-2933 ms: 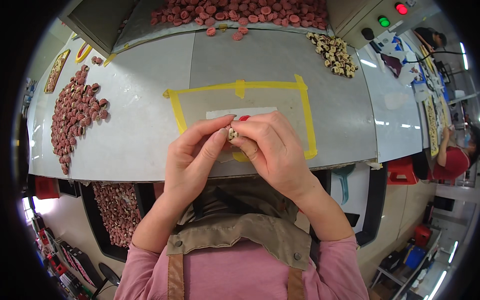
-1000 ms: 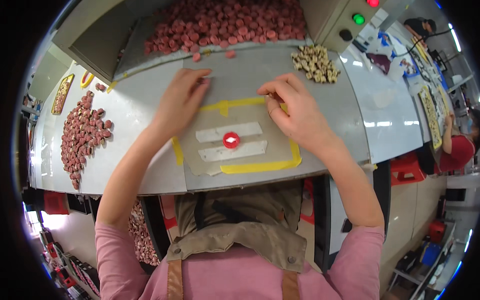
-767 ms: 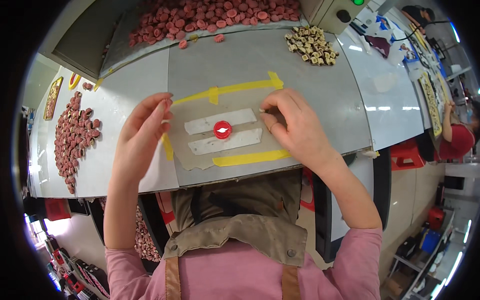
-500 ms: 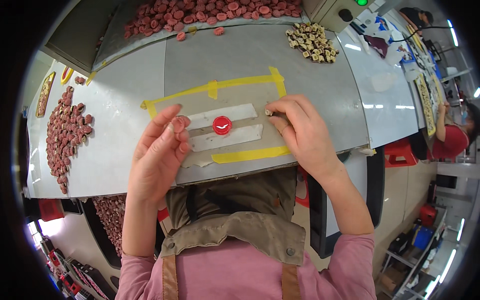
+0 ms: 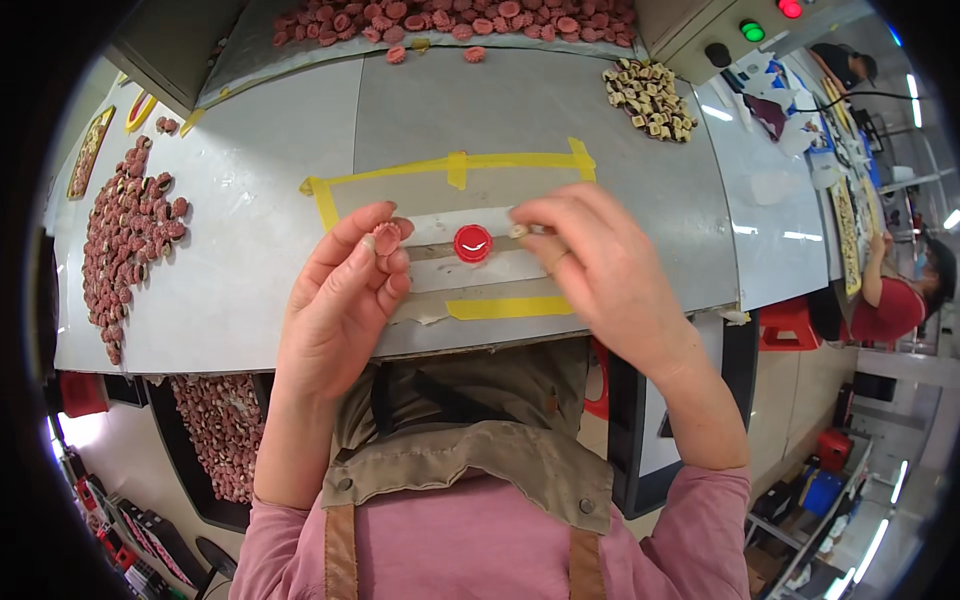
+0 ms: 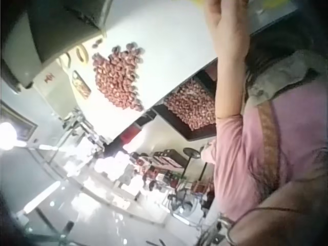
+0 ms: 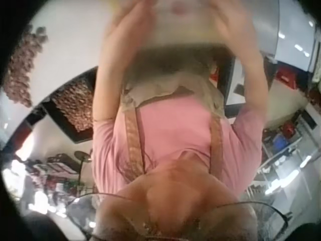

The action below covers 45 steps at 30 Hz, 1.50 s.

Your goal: The person assembles small decorative items by picking up individual components, applying adhesive from a container to the pieces, and joining them together by hand before placing them onto the table.

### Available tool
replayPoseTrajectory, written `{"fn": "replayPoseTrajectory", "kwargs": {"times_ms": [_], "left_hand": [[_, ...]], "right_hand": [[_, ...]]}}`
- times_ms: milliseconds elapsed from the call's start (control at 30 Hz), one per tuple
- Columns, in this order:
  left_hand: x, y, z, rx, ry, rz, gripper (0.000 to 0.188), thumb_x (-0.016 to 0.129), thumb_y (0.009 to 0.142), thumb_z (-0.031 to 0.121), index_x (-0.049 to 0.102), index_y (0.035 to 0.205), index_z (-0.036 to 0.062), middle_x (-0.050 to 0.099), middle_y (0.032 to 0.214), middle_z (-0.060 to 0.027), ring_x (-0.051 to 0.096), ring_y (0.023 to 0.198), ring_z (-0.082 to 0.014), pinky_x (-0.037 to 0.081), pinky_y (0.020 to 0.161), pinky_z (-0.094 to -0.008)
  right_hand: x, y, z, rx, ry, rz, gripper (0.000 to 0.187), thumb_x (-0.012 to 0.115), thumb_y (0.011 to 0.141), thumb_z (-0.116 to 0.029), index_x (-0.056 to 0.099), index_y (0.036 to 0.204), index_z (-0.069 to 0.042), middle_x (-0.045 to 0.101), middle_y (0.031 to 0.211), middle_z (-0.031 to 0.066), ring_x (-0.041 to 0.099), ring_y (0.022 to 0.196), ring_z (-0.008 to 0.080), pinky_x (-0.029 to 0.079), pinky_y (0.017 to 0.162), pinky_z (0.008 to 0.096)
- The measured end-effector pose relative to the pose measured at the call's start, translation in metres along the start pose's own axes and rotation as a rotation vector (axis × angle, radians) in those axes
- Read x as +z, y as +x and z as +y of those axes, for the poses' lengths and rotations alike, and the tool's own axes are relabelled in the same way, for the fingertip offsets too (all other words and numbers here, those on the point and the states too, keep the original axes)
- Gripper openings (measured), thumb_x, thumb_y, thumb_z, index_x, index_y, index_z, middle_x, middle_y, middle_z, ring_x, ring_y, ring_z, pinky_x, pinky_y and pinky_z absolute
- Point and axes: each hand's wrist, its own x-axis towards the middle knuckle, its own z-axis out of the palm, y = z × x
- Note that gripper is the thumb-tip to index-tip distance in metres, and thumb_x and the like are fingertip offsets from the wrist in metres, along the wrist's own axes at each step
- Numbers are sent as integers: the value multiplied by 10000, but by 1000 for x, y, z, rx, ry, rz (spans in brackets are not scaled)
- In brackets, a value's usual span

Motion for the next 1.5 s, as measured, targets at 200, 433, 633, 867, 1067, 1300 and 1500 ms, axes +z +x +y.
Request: {"fn": "replayPoseTrajectory", "kwargs": {"times_ms": [200, 433, 633, 867, 1067, 1300, 1500], "left_hand": [[-7, -2, 0, 5, -32, -38, 375, 526, 987, 153, 487, 1340, 31, 561, 1179, -62, 553, 954, -93, 472, 889, -250], [-8, -3, 0, 20, -26, -35, 358, 513, 990, 138, 483, 1330, 30, 562, 1188, -73, 565, 963, -98, 476, 897, -254], [-9, -3, 0, 28, -60, -57, 344, 547, 986, 157, 513, 1303, 25, 599, 1177, -85, 591, 1028, -137, 475, 904, -274], [-9, -4, 1, 24, -58, -54, 346, 544, 988, 158, 510, 1304, 22, 596, 1183, -91, 591, 1035, -139, 475, 905, -275], [-7, -4, 1, 11, -6, -22, 399, 521, 990, 159, 463, 1361, 26, 559, 1235, -94, 583, 989, -107, 482, 896, -257], [-9, -4, 2, -12, -31, -48, 405, 540, 981, 141, 464, 1360, 20, 559, 1242, -93, 586, 995, -109, 479, 879, -242], [-6, -4, 3, -9, -17, -11, 387, 557, 971, 124, 487, 1336, 17, 568, 1227, -89, 595, 990, -113, 487, 855, -242]], "right_hand": [[29, 15, -7, -190, -111, -23, 154, 648, 831, -29, 635, 984, -23, 563, 916, 108, 579, 843, 269, 485, 727, 353], [29, 16, -9, -226, -134, -65, 158, 655, 814, -18, 632, 970, -25, 561, 912, 108, 577, 848, 271, 479, 727, 361], [34, 14, -10, -209, -232, 26, 163, 659, 813, -17, 634, 974, -19, 561, 915, 109, 576, 839, 277, 479, 713, 364], [30, 11, -12, -128, -78, 8, 175, 665, 823, -41, 640, 994, -15, 569, 938, 115, 590, 855, 260, 485, 735, 354], [30, 12, -12, -131, -130, -17, 170, 665, 820, -47, 633, 985, -19, 572, 937, 116, 586, 854, 270, 481, 732, 358], [28, 13, -15, -169, -203, -17, 171, 662, 804, -31, 621, 969, -21, 568, 916, 112, 575, 842, 287, 476, 721, 375], [32, 12, -16, -187, -213, -13, 167, 664, 805, -29, 610, 963, -12, 570, 910, 113, 576, 840, 286, 476, 717, 376]]}}
